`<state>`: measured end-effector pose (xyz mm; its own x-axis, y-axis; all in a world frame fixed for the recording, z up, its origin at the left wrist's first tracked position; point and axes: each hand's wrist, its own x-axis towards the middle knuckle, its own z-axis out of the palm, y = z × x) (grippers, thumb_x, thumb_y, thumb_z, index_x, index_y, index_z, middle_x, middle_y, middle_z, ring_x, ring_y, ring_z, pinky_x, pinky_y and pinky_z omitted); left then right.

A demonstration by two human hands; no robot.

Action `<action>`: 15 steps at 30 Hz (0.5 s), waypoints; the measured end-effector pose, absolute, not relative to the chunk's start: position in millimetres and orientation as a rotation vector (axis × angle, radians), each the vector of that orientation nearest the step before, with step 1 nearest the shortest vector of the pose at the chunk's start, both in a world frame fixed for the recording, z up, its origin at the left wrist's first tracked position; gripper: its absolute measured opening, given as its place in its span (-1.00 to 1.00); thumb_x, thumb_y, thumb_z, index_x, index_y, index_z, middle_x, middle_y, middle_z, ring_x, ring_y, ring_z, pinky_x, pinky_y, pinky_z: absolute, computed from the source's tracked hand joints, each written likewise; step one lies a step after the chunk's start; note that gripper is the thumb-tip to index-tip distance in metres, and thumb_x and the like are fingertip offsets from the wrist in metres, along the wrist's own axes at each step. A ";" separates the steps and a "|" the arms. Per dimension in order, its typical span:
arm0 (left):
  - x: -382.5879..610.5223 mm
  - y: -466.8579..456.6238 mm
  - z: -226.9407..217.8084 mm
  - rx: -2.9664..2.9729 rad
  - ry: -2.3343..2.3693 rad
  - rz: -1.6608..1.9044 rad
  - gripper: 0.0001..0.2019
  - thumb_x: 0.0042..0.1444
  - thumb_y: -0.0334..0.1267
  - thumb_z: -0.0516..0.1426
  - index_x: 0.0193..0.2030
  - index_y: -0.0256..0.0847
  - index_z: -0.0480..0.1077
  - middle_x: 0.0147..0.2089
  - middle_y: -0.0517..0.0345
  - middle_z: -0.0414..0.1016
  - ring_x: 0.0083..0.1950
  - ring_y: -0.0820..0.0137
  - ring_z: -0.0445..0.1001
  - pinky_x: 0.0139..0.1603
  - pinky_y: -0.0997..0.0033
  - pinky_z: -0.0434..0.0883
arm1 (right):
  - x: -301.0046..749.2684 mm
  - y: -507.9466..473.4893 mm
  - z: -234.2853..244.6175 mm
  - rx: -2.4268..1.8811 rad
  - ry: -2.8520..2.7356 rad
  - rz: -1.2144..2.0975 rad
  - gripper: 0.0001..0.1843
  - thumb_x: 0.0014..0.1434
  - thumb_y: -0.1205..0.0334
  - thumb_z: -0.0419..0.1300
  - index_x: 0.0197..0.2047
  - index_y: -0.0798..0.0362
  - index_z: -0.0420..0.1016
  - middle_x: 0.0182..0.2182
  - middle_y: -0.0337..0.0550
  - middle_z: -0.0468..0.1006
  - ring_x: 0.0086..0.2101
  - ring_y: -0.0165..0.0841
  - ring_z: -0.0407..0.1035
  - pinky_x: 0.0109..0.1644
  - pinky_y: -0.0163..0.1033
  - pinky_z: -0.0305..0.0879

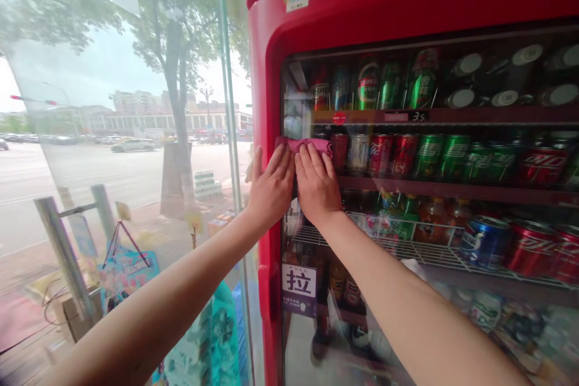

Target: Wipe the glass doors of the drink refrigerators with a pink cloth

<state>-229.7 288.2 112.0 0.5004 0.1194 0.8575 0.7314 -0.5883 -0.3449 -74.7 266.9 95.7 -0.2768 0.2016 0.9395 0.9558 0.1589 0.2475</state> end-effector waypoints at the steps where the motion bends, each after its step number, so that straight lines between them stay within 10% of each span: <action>1: -231.0 287.5 104.3 -2.028 -0.695 -1.071 -0.44 0.49 -0.39 -0.02 0.58 -0.38 0.29 0.61 -0.28 0.26 0.71 0.00 0.09 0.73 -0.41 -0.23 | -74.2 265.3 88.2 -1.139 -1.644 -1.203 -0.42 0.53 0.36 0.02 0.55 0.16 0.34 0.53 0.15 0.30 0.54 -0.01 0.13 0.61 0.28 0.07; 15: -245.1 270.2 34.8 -2.036 -0.706 -0.966 -0.57 0.50 -0.41 -0.01 0.38 -0.38 0.49 0.39 -0.31 0.58 0.54 0.02 0.43 0.68 -0.39 0.09 | -82.4 243.3 18.7 -1.177 -1.664 -1.324 -0.57 0.52 0.44 0.06 0.29 0.18 0.63 0.31 0.16 0.60 0.32 -0.04 0.47 0.33 0.11 0.39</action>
<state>-245.1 270.2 34.8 0.5608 0.1538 0.8135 0.7288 -0.5579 -0.3970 -82.4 243.3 18.7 -0.3457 0.2272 0.9104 0.9382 0.0663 0.3397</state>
